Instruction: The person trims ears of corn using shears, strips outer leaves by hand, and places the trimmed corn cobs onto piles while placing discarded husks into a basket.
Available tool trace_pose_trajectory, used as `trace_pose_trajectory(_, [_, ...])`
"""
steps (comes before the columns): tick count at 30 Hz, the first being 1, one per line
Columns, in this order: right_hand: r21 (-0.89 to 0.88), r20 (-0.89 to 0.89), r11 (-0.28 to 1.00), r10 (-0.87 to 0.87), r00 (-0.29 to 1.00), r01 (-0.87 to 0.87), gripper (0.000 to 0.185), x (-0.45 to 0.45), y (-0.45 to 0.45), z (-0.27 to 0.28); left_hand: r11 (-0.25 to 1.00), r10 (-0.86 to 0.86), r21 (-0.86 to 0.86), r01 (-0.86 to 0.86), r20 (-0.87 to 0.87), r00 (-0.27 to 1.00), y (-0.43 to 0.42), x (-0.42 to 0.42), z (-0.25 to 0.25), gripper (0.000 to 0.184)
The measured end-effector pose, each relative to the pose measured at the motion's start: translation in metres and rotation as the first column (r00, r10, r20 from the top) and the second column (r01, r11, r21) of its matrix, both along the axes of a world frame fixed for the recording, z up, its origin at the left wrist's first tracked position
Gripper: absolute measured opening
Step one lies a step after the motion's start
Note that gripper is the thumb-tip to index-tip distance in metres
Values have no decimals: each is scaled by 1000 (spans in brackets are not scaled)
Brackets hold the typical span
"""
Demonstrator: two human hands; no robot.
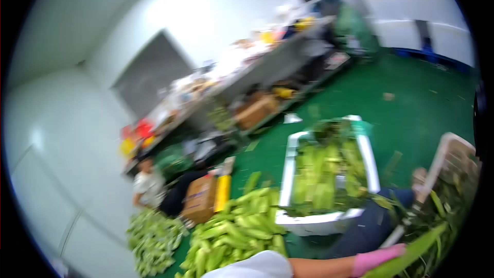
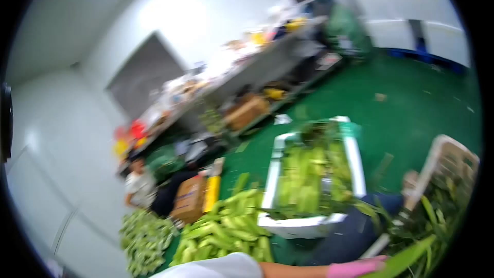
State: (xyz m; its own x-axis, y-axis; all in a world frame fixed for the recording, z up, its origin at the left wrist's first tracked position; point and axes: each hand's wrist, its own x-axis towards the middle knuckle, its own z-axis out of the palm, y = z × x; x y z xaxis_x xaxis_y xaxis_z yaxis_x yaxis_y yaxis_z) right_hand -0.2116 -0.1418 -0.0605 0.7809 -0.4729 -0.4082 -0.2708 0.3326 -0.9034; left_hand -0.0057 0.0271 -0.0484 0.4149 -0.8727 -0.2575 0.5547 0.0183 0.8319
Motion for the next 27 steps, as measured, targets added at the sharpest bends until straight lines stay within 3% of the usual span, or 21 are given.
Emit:
trace_pose_trajectory(1, [135, 67, 989, -67, 995, 58, 67, -3, 4, 1, 988, -149, -37, 148, -443, 884, -8, -12, -44, 70])
trace_pose_trajectory(2, [263, 136, 959, -140, 981, 100, 67, -6, 6, 4, 984, -154, 2, 180, -512, 845, -17, -20, -49, 57])
trace_pose_trajectory(3, [377, 201, 918, -210, 957, 122, 67, -11, 9, 8, 979, -124, 71, 192, -545, 829, -14, -22, -29, 58])
trace_pose_trajectory(4, [469, 264, 875, -268, 927, 119, 67, -17, 10, 14, 950, -286, -52, 308, -545, 788, -11, -10, -22, 57])
trace_pose_trajectory(6, [585, 389, 809, -341, 856, 57, 67, -30, 10, 19, 957, -262, -37, 287, -528, 807, -16, -10, -16, 62])
trace_pose_trajectory(8, [595, 496, 803, -330, 803, -38, 68, -43, 8, 20, 929, -345, 2, 370, -363, 866, -25, 2, -9, 72])
trace_pose_trajectory(10, [458, 420, 889, -199, 885, -17, 75, -37, 3, 27, 916, -368, 124, 381, -113, 923, -29, 10, -1, 76])
trace_pose_trajectory(11, [274, 284, 960, -29, 958, -52, 81, -33, -6, 29, 909, -370, 208, 361, 10, 929, -29, 13, 5, 77])
trace_pose_trajectory(13, [-29, 79, 999, 37, 996, -35, 91, -21, -11, 32, 884, -430, 283, 371, 186, 884, -30, 17, 28, 82])
trace_pose_trajectory(14, [-212, 75, 976, 76, 994, -58, 94, -17, -16, 26, 886, -439, 277, 371, 247, 864, -30, 17, 30, 82])
trace_pose_trajectory(16, [-256, 47, 960, 132, 990, -116, 95, -7, -26, 26, 894, -442, 248, 372, 358, 822, -32, 17, 33, 86])
trace_pose_trajectory(17, [-277, 48, 947, 184, 982, -164, 96, -5, -31, 31, 885, -459, 258, 388, 348, 817, -33, 14, 38, 88])
trace_pose_trajectory(18, [-152, -18, 954, 258, 966, -258, 97, -5, -36, 38, 876, -475, 268, 400, 337, 813, -33, 12, 44, 90])
trace_pose_trajectory(20, [10, 17, 972, 236, 972, -237, 97, -2, -41, 63, 839, -537, 271, 472, 271, 799, -32, 15, 44, 96])
trace_pose_trajectory(22, [-488, 136, 844, 325, 936, -223, 96, -4, -46, 24, 778, -615, 240, 581, 105, 781, -27, 25, 30, 97])
trace_pose_trajectory(25, [-577, -44, 728, 426, 904, -371, 86, -7, -62, 43, 708, -668, 121, 695, -202, 716, -23, 38, 15, 105])
trace_pose_trajectory(26, [-629, 33, 719, 405, 914, -296, 73, -8, -60, 47, 685, -687, 65, 726, -274, 673, -27, 41, 15, 106])
trace_pose_trajectory(27, [-474, -42, 786, 430, 902, -397, 69, -11, -61, 55, 663, -702, 7, 749, -342, 625, -30, 43, 17, 106])
